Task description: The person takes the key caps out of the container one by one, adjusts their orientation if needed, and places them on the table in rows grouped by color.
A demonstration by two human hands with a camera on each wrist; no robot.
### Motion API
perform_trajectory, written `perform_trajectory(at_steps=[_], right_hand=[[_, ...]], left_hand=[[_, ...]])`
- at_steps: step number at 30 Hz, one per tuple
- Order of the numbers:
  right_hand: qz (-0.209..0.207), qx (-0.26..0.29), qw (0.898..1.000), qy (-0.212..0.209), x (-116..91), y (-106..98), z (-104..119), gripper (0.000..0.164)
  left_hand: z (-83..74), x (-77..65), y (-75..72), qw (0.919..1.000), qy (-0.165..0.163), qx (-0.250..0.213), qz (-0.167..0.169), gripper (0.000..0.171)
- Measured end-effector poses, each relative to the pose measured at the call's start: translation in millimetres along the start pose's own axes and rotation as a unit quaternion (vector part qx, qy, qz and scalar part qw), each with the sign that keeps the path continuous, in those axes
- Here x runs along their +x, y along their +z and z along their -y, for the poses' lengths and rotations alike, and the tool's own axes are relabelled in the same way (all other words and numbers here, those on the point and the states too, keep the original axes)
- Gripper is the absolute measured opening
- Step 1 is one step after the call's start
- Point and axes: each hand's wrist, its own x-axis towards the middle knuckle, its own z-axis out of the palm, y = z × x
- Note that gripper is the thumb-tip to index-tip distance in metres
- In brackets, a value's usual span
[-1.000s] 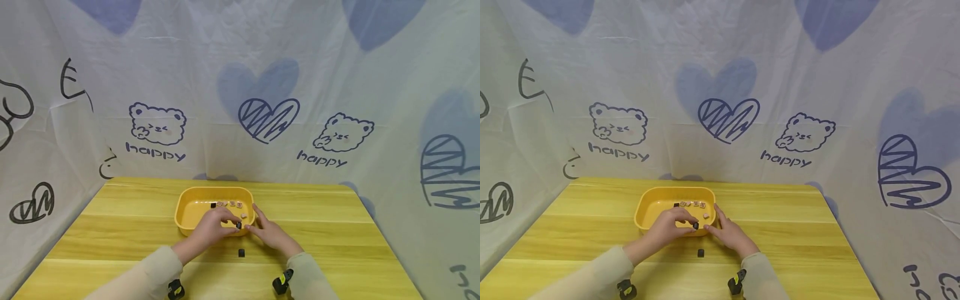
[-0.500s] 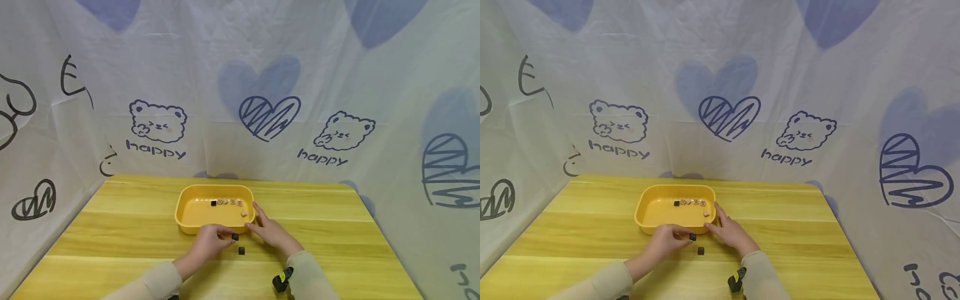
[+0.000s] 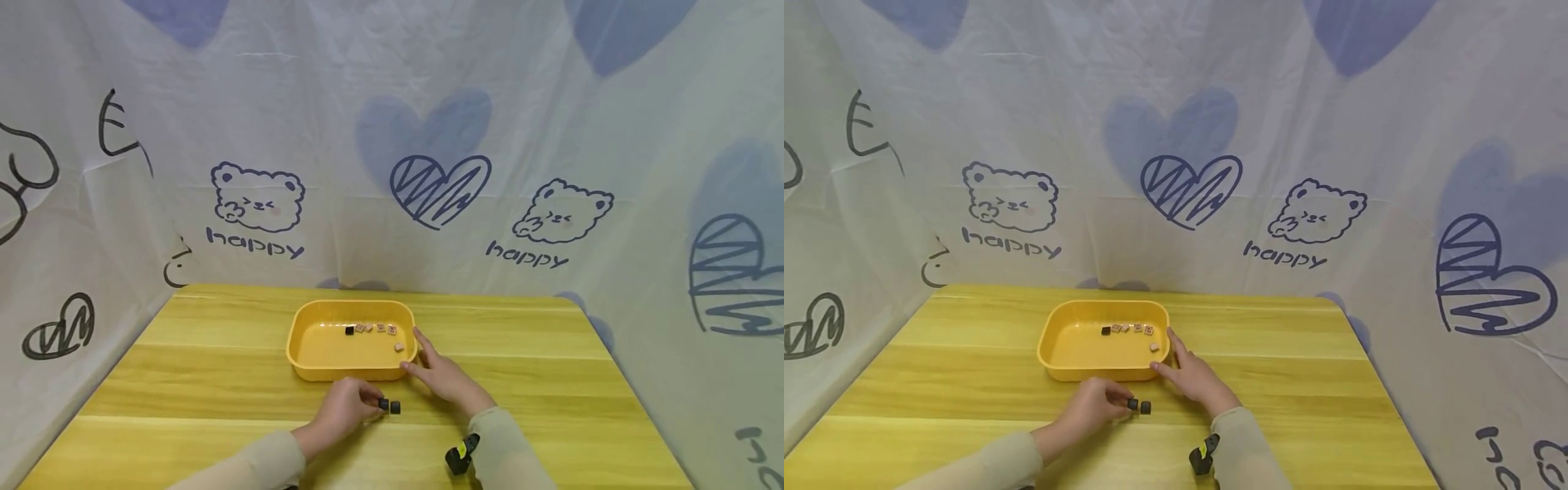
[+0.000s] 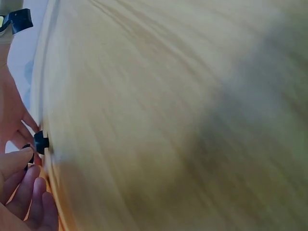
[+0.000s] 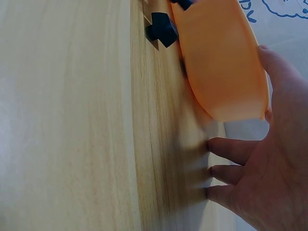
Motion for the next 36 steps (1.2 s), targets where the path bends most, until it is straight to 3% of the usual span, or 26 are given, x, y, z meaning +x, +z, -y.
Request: perform_trajectory(at_steps=[9,36], right_hand=[[-0.002,-0.001,1.000,0.005,-0.2,0.2,2.4,0.079],[-0.001,-0.002,1.000,0.005,0.8,-0.5,-0.1,0.079]], left_hand=[[10.6,3.5,4.0,0.9998,-0.003,0.017,0.005,0.018],[8.2,7.0,7.0,0.9992,-0.014,0.034,0.017,0.018]])
